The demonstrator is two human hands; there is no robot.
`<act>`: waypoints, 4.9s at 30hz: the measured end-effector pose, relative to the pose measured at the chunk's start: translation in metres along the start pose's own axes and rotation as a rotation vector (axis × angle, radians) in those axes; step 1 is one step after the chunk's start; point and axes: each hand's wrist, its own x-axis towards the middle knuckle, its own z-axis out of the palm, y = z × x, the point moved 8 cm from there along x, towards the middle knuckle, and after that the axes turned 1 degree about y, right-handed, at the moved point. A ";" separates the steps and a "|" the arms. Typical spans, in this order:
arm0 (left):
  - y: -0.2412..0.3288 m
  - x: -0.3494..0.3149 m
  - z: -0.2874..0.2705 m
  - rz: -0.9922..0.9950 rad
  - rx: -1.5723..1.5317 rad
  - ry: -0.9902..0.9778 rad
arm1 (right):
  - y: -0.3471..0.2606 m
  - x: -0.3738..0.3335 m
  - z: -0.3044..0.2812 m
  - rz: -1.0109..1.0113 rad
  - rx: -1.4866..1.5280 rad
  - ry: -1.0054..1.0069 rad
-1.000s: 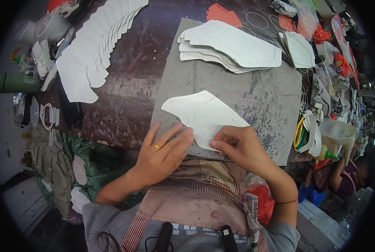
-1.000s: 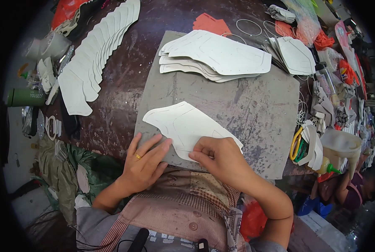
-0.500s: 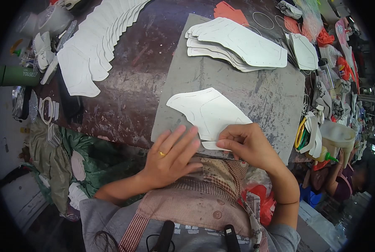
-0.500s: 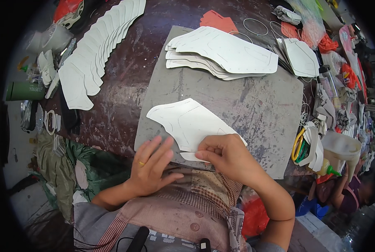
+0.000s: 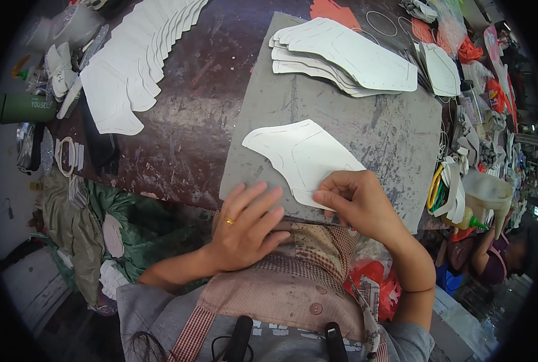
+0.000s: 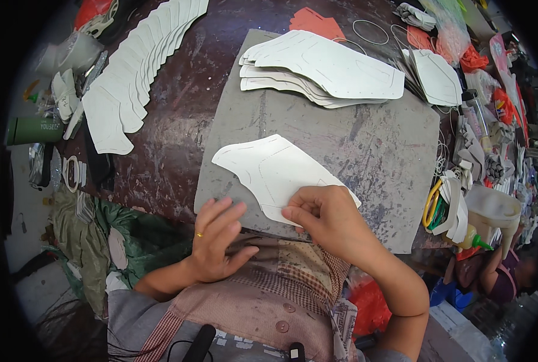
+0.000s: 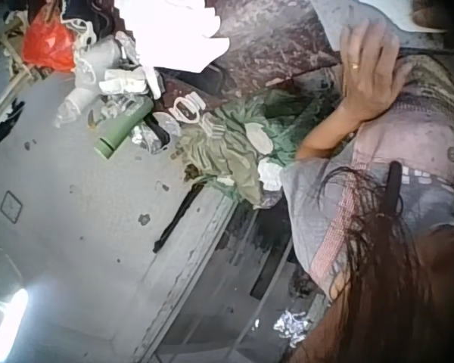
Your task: The person repeatedly picks up white fabric pieces from a pile on the table, aligns them, and places them into a neat stack. The person handles the pieces one at a time, ensuring they are aligned before adding them to the growing stack.
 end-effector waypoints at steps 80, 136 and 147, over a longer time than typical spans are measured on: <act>0.018 0.140 0.063 0.231 0.202 -0.328 | 0.035 -0.039 -0.067 -0.461 0.055 0.352; 0.026 0.104 0.083 0.138 0.061 -0.299 | 0.047 -0.064 -0.210 -0.535 -1.358 1.119; -0.136 0.064 -0.153 -0.592 0.722 0.382 | 0.065 -0.066 -0.133 -0.742 -0.802 1.014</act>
